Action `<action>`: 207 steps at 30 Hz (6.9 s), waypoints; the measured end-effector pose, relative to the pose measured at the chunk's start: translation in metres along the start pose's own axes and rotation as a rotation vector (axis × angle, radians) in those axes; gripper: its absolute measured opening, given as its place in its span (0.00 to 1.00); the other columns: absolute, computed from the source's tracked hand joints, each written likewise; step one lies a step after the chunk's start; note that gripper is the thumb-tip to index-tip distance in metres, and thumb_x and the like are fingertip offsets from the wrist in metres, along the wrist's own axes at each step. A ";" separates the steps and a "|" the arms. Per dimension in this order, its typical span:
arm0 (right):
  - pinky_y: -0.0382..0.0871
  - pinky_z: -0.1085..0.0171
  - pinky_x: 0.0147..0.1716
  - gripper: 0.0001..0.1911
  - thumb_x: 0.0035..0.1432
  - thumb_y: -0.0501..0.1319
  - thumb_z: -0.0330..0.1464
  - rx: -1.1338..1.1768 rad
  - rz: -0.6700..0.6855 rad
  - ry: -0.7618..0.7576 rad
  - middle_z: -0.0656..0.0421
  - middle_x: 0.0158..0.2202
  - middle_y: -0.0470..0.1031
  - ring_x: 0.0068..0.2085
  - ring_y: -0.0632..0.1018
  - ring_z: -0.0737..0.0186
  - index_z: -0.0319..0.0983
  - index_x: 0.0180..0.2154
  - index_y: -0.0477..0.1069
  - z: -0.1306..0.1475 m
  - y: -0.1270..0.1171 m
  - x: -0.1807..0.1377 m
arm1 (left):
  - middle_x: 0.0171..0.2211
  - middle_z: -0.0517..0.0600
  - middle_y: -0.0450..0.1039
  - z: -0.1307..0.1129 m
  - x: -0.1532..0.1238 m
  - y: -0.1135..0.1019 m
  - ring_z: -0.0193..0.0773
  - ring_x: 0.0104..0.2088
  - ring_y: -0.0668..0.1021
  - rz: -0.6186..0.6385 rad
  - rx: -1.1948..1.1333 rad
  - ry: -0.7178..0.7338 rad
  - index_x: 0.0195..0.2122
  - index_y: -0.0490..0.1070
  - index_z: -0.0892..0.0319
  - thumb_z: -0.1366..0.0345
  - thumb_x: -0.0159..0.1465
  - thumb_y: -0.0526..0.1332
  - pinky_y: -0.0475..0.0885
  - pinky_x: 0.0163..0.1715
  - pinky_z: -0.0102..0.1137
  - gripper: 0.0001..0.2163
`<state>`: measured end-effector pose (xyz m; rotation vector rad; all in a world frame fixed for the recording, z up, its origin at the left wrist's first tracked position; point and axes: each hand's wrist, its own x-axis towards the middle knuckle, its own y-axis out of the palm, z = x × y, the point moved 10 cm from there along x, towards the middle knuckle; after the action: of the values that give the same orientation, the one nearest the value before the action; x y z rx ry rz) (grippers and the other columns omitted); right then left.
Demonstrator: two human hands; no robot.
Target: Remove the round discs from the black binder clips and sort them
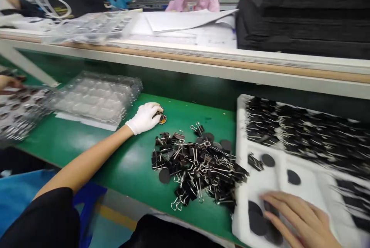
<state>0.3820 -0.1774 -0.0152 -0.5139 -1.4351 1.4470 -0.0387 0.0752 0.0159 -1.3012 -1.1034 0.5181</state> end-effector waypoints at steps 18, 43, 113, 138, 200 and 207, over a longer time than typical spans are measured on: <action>0.78 0.56 0.49 0.24 0.58 0.67 0.28 0.540 0.135 0.119 0.52 0.57 0.78 0.43 0.81 0.58 0.40 0.57 0.74 0.046 0.029 0.307 | 0.63 0.56 0.70 -0.051 0.035 0.011 0.53 0.61 0.72 0.021 -0.135 0.153 0.64 0.66 0.54 0.50 0.70 0.55 0.65 0.61 0.47 0.25; 0.71 0.62 0.45 0.15 0.55 0.73 0.29 0.456 0.366 -0.159 0.56 0.47 0.81 0.45 0.80 0.58 0.40 0.46 0.81 0.062 0.088 0.349 | 0.59 0.53 0.75 -0.063 0.037 0.026 0.51 0.62 0.72 0.106 -0.168 0.127 0.67 0.61 0.52 0.56 0.68 0.56 0.55 0.65 0.47 0.26; 0.53 0.39 0.61 0.25 0.73 0.39 0.45 0.230 -0.242 0.928 0.43 0.57 0.66 0.63 0.63 0.38 0.39 0.53 0.66 -0.064 0.077 0.284 | 0.52 0.55 0.76 -0.142 0.095 0.064 0.54 0.53 0.75 0.360 -0.083 0.214 0.57 0.74 0.54 0.47 0.65 0.63 0.65 0.51 0.44 0.24; 0.71 0.62 0.38 0.13 0.56 0.69 0.36 0.518 0.468 0.213 0.58 0.37 0.79 0.37 0.78 0.60 0.41 0.43 0.78 0.048 0.040 0.226 | 0.49 0.60 0.72 -0.149 0.078 0.020 0.58 0.50 0.74 0.369 0.189 0.383 0.61 0.70 0.52 0.44 0.60 0.65 0.66 0.49 0.48 0.31; 0.79 0.55 0.52 0.23 0.52 0.74 0.37 1.313 -0.403 0.592 0.54 0.48 0.81 0.42 0.83 0.59 0.41 0.50 0.78 0.007 -0.001 0.212 | 0.46 0.56 0.79 -0.185 0.064 -0.014 0.40 0.42 0.80 0.466 -1.117 0.069 0.44 0.71 0.59 0.49 0.67 0.58 0.76 0.40 0.35 0.17; 0.79 0.59 0.51 0.20 0.49 0.77 0.33 1.629 -0.411 0.770 0.55 0.41 0.83 0.42 0.84 0.60 0.39 0.45 0.80 0.007 0.029 0.204 | 0.38 0.52 0.78 -0.183 0.065 -0.016 0.38 0.35 0.78 0.407 -1.096 0.061 0.41 0.74 0.60 0.42 0.66 0.56 0.74 0.35 0.33 0.23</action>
<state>0.2812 -0.0030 0.0281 0.2799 0.4165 1.3503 0.1427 0.0349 0.0738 -2.5076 -1.0932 0.1229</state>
